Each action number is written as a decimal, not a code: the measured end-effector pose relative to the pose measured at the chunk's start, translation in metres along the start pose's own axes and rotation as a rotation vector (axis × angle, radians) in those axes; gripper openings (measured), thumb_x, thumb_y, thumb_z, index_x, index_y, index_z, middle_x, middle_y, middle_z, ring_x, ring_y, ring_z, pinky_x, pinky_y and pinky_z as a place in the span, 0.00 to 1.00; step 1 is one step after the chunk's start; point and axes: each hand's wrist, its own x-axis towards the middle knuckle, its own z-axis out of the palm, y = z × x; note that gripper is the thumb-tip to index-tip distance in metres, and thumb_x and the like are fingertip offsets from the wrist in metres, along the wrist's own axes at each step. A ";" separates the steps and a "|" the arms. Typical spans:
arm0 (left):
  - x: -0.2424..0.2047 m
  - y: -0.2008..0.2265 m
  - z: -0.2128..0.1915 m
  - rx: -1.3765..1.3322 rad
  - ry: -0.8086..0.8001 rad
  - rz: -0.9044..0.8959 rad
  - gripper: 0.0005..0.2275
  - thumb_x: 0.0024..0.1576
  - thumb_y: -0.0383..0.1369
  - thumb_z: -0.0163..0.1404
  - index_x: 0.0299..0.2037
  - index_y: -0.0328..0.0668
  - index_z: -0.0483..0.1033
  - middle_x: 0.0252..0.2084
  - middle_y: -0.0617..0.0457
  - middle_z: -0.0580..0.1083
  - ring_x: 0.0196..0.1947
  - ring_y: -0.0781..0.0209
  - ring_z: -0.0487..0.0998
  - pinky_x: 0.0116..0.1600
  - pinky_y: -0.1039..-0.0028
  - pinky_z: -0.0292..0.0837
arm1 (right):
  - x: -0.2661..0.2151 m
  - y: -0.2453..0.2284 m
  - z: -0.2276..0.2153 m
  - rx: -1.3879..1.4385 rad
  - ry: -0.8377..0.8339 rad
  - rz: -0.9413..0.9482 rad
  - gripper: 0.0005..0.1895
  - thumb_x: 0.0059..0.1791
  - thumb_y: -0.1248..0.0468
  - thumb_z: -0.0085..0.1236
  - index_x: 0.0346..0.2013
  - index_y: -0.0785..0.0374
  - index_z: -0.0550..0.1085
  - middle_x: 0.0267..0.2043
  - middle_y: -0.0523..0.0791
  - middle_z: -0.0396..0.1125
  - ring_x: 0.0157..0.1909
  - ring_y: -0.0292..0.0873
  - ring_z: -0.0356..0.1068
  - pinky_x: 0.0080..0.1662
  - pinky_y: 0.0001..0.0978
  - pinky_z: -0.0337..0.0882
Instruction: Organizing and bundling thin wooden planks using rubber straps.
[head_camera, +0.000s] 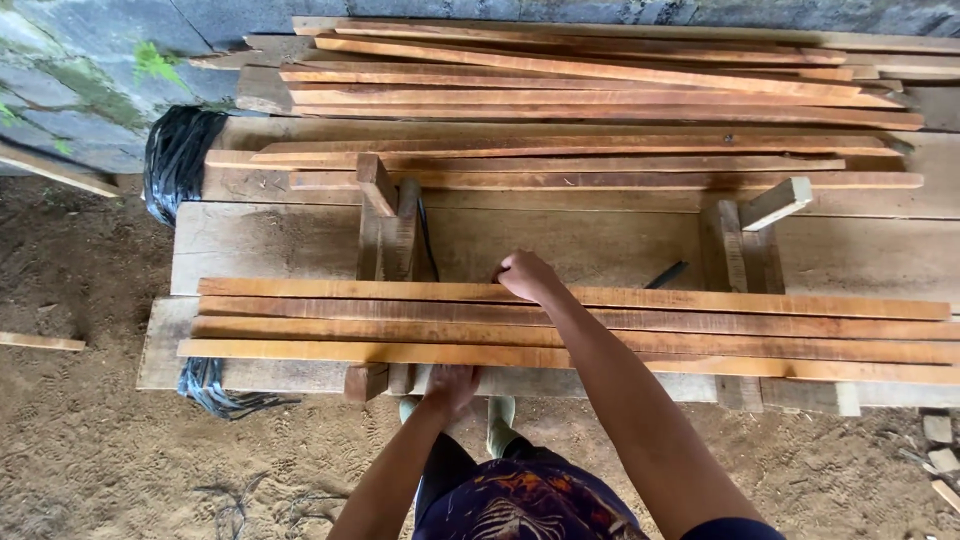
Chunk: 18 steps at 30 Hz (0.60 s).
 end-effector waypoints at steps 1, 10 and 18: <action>-0.002 0.001 0.005 0.023 0.051 0.020 0.15 0.66 0.45 0.39 0.41 0.47 0.75 0.28 0.50 0.72 0.31 0.51 0.79 0.37 0.61 0.71 | 0.007 0.007 0.005 0.025 -0.013 -0.011 0.11 0.45 0.57 0.53 0.25 0.57 0.80 0.29 0.52 0.74 0.39 0.60 0.76 0.49 0.49 0.73; 0.005 0.006 0.014 0.244 0.518 0.184 0.06 0.54 0.34 0.48 0.36 0.48 0.79 0.26 0.47 0.68 0.21 0.47 0.74 0.25 0.58 0.66 | 0.004 0.001 -0.002 0.069 -0.042 -0.045 0.12 0.44 0.57 0.54 0.19 0.56 0.79 0.28 0.52 0.74 0.39 0.60 0.76 0.46 0.45 0.72; -0.003 -0.011 0.032 -0.067 0.439 0.019 0.11 0.55 0.34 0.52 0.42 0.38 0.82 0.33 0.41 0.77 0.37 0.41 0.81 0.42 0.55 0.79 | -0.010 -0.007 -0.008 0.140 0.030 -0.031 0.07 0.44 0.57 0.59 0.24 0.52 0.81 0.28 0.47 0.75 0.37 0.51 0.76 0.46 0.38 0.72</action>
